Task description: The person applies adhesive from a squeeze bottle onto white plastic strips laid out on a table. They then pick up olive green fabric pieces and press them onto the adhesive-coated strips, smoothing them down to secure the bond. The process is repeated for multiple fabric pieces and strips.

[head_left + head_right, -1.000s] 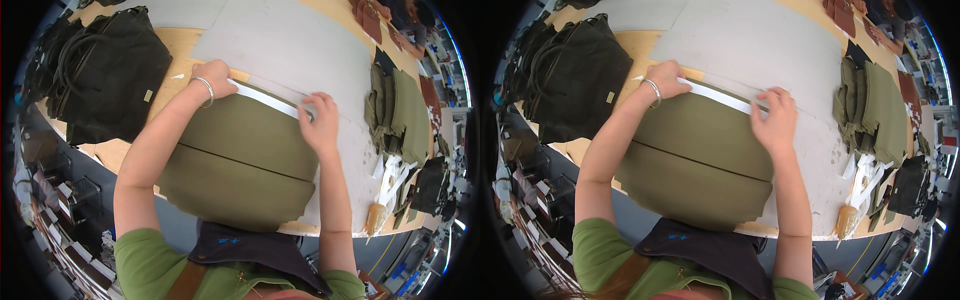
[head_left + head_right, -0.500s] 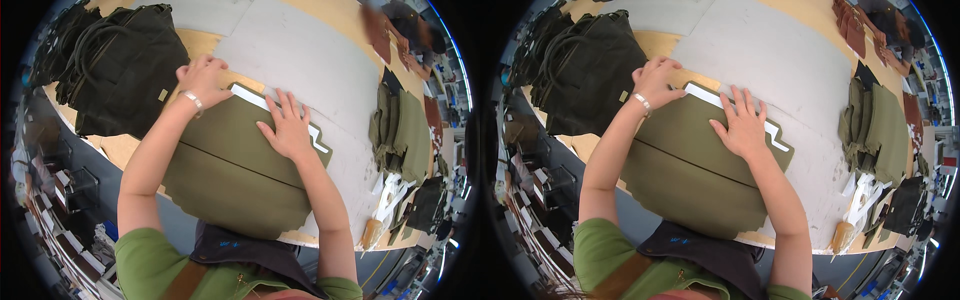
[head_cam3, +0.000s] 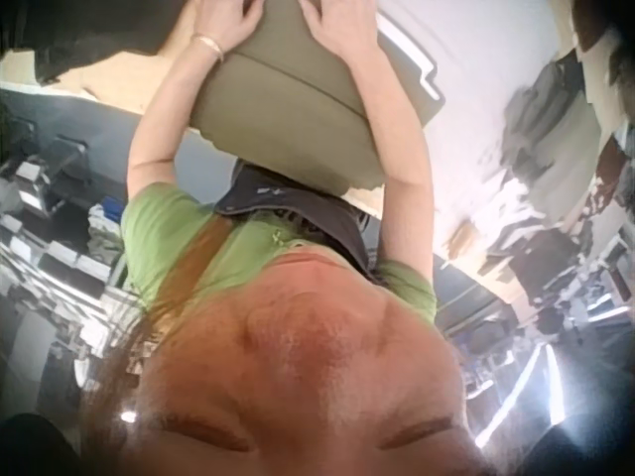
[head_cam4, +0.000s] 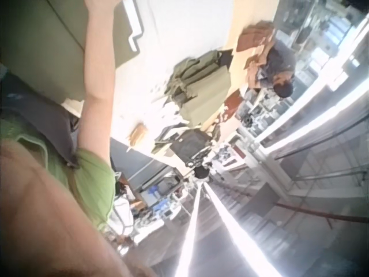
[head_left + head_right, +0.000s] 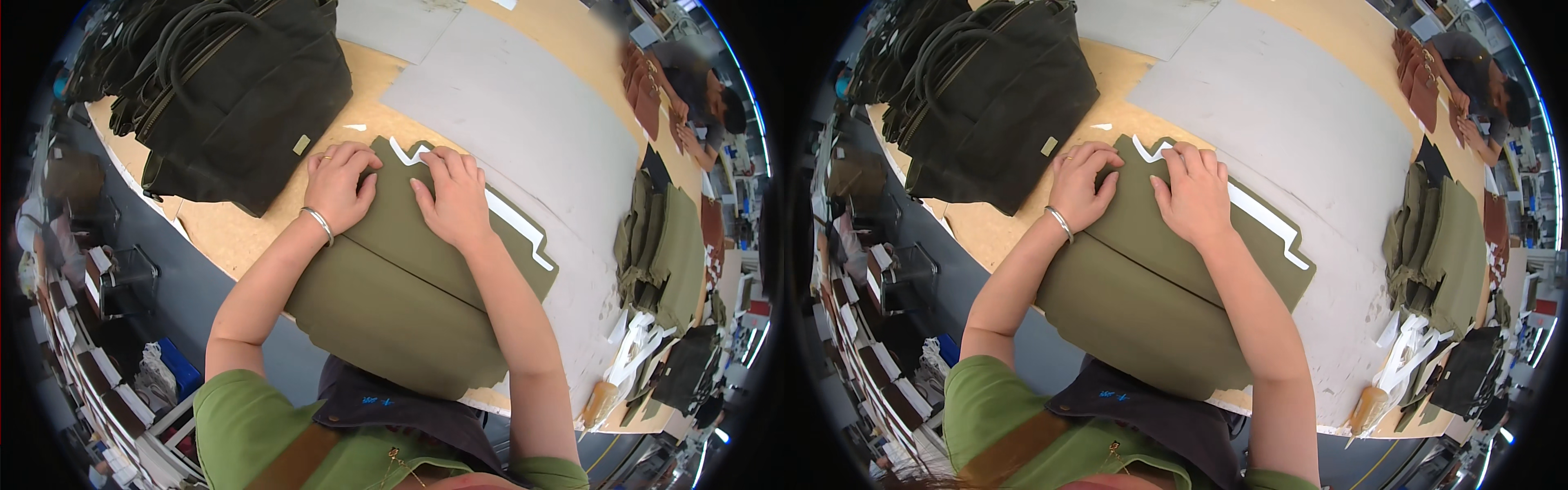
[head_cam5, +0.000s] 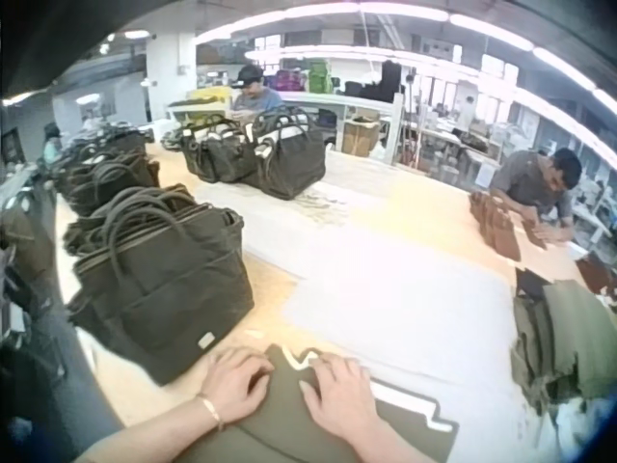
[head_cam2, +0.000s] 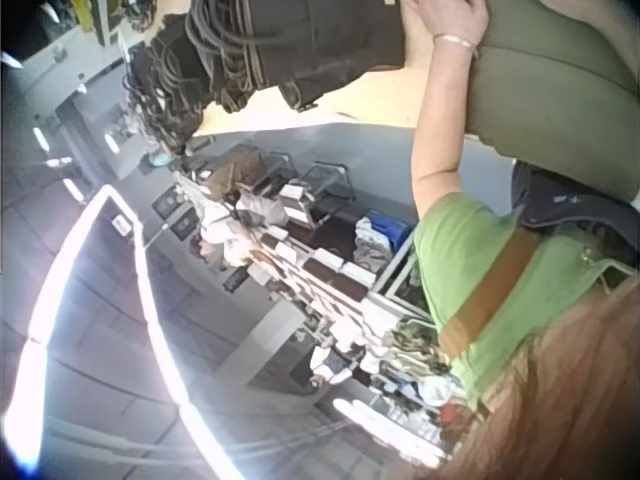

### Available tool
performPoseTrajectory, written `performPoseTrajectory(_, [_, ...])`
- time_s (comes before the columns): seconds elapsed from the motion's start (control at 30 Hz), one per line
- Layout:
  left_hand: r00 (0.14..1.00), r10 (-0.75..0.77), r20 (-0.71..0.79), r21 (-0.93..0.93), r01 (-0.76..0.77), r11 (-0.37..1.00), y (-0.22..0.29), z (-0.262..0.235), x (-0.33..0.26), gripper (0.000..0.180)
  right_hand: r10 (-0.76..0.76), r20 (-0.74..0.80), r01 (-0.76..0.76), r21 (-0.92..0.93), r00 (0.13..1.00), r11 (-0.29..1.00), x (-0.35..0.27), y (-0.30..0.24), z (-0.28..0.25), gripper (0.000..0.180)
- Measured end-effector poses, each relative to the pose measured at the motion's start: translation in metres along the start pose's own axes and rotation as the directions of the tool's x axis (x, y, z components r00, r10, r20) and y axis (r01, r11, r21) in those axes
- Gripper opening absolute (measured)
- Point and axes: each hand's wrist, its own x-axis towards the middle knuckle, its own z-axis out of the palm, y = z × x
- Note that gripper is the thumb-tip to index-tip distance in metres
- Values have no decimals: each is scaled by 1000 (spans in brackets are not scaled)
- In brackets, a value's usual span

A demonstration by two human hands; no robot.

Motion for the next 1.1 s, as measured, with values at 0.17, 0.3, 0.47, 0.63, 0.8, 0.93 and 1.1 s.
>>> performPoseTrajectory(0.17, [1000,-17,-13,-7,17,1000,-2,6,-3,15,-34,0,34,8,999,999,0,-5,7,38])
performPoseTrajectory(0.3, [999,-15,-30,14,16,1000,-3,7,-5,16,-36,-20,36,-20,999,999,4,-10,7,39])
performPoseTrajectory(0.47, [999,-18,-31,9,19,1000,-1,7,-4,16,-55,-24,54,-55,998,997,6,-11,7,42])
performPoseTrajectory(0.63, [999,-25,-33,6,26,1000,-3,8,-4,18,-54,-13,53,-56,998,997,13,-14,10,41])
performPoseTrajectory(0.8, [998,2,-61,56,1,998,-1,10,-4,26,-78,-24,76,-69,997,995,12,-14,11,43])
performPoseTrajectory(0.93, [999,29,-14,113,-27,993,-1,11,-5,35,-51,-19,49,-72,999,996,8,-15,10,44])
performPoseTrajectory(1.1, [994,101,-40,199,-91,976,-2,13,-5,38,-5,-46,5,14,999,1000,-18,-6,-18,35])
